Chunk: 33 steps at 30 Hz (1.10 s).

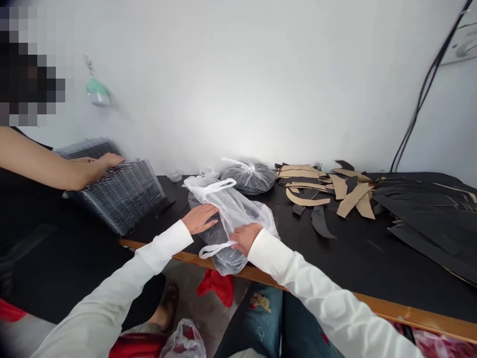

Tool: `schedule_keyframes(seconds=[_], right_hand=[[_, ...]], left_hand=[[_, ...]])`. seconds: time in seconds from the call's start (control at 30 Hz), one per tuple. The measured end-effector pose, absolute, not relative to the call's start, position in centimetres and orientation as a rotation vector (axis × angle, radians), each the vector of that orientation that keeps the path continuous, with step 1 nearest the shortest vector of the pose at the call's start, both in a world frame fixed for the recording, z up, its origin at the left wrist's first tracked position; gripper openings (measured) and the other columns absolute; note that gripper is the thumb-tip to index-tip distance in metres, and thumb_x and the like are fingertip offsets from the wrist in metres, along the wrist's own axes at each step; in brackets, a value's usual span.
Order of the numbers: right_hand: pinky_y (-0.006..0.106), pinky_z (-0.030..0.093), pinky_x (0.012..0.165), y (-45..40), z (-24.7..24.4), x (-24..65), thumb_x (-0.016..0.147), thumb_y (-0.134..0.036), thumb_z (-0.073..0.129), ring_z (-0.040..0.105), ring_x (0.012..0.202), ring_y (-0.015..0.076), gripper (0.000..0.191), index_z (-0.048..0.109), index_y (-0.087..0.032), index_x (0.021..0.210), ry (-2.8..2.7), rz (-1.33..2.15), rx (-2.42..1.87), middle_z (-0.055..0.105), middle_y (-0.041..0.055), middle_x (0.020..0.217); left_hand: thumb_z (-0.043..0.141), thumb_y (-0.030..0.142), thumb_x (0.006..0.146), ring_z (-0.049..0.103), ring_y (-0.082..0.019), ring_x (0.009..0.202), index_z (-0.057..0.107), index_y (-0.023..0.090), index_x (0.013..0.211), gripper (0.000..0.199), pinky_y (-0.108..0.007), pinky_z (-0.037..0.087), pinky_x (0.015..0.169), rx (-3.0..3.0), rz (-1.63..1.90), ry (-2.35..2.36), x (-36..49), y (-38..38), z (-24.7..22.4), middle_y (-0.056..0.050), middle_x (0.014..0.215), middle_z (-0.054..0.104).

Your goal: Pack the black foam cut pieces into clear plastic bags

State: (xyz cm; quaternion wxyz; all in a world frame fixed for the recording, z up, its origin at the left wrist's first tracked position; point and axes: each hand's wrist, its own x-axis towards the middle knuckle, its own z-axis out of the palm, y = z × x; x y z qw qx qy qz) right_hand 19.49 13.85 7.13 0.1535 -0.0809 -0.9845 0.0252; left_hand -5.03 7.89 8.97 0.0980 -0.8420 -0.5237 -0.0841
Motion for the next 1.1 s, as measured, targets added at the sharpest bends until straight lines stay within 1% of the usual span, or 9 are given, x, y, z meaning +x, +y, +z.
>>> schedule_keyframes(seconds=[0.13,0.27,0.47,0.57,0.63,0.77,0.93,1.0,1.1], right_hand=[[0.031,0.042,0.074,14.3,10.6,21.7,0.088,-0.046,0.056,0.057,0.083,0.0188,0.028,0.069,-0.021,0.083,-2.786,0.184,0.102,0.063,0.005,0.088],[0.034,0.042,0.087,14.7,13.8,24.4,0.095,-0.043,0.041,0.055,0.102,0.0209,0.035,0.062,-0.019,0.082,-2.608,0.352,0.296,0.059,0.0119,0.11],[0.037,0.041,0.064,17.4,9.4,26.9,0.091,-0.039,0.041,0.053,0.057,0.02,0.03,0.064,-0.02,0.096,-2.872,-0.21,-0.272,0.055,0.0052,0.058],[0.044,0.044,0.062,21.6,7.6,27.7,0.085,-0.049,0.052,0.049,0.044,0.0202,0.033,0.07,-0.024,0.097,-2.791,-0.393,-0.937,0.045,0.001,0.045],[0.052,0.045,0.061,25.1,7.7,27.9,0.079,-0.048,0.062,0.053,0.044,0.0243,0.037,0.072,-0.021,0.102,-2.739,-0.412,-1.285,0.047,0.0023,0.045],[0.058,0.045,0.058,27.9,9.8,27.4,0.062,-0.051,0.077,0.062,0.061,0.0384,0.079,0.06,-0.009,0.127,-2.713,-0.482,-1.489,0.061,0.0143,0.059],[0.054,0.046,0.083,18.8,11.3,23.4,0.087,-0.021,0.046,0.059,0.105,0.037,0.051,0.05,-0.017,0.138,-2.714,-0.639,-0.736,0.063,0.0213,0.118],[0.049,0.04,0.098,14.8,10.5,21.0,0.086,-0.021,0.051,0.055,0.116,0.0323,0.048,0.055,-0.021,0.134,-2.759,-0.587,-0.305,0.062,0.0154,0.125],[0.046,0.035,0.103,12.3,8.1,18.5,0.081,-0.043,0.063,0.053,0.12,0.0322,0.064,0.051,-0.017,0.138,-2.75,-0.43,-0.28,0.06,0.0164,0.13]], left_hand=[[0.052,0.031,0.087,0.051,-0.034,0.115,0.066,0.014,0.105,0.029,-0.052,0.04,0.099,-2.561,-0.173,-1.509,-4.3,9.0,10.0,-0.018,0.119,0.059],[0.054,0.033,0.083,0.056,-0.028,0.109,0.069,0.02,0.079,0.021,-0.038,0.041,0.099,-2.865,-0.072,-1.415,-4.1,7.6,11.9,-0.009,0.104,0.068],[0.025,0.05,0.095,0.058,-0.017,0.056,0.061,0.02,0.061,0.058,-0.028,0.044,0.063,-2.55,0.025,-2.301,-8.8,2.5,13.5,-0.003,0.059,0.06],[0.04,0.05,0.088,0.063,-0.02,0.063,0.067,0.02,0.075,0.042,-0.028,0.045,0.066,-2.262,0.355,-2.547,-9.9,0.8,12.6,-0.003,0.061,0.064],[0.056,0.046,0.078,0.065,-0.024,0.068,0.067,0.018,0.101,0.038,-0.03,0.047,0.067,-2.176,0.452,-2.563,-9.4,0.1,11.4,-0.003,0.064,0.066],[0.065,0.03,0.071,0.067,-0.03,0.09,0.025,0.011,0.149,0.09,-0.034,0.051,0.074,-2.238,0.464,-2.422,-6.6,-0.6,9.0,-0.011,0.099,0.069],[0.068,0.013,0.07,0.062,-0.033,0.104,0.013,0.014,0.154,0.1,-0.038,0.052,0.08,-2.156,0.529,-2.21,-4.2,0.1,10.1,-0.021,0.128,0.052],[0.066,0.013,0.073,0.063,-0.033,0.102,0.019,0.016,0.153,0.092,-0.038,0.052,0.077,-1.933,0.531,-2.263,-4.4,0.9,11.9,-0.023,0.129,0.05],[0.058,0.021,0.083,0.062,-0.035,0.103,0.028,0.012,0.149,0.073,-0.037,0.052,0.073,-1.527,0.334,-2.277,-5.1,1.8,14.7,-0.025,0.13,0.048]])
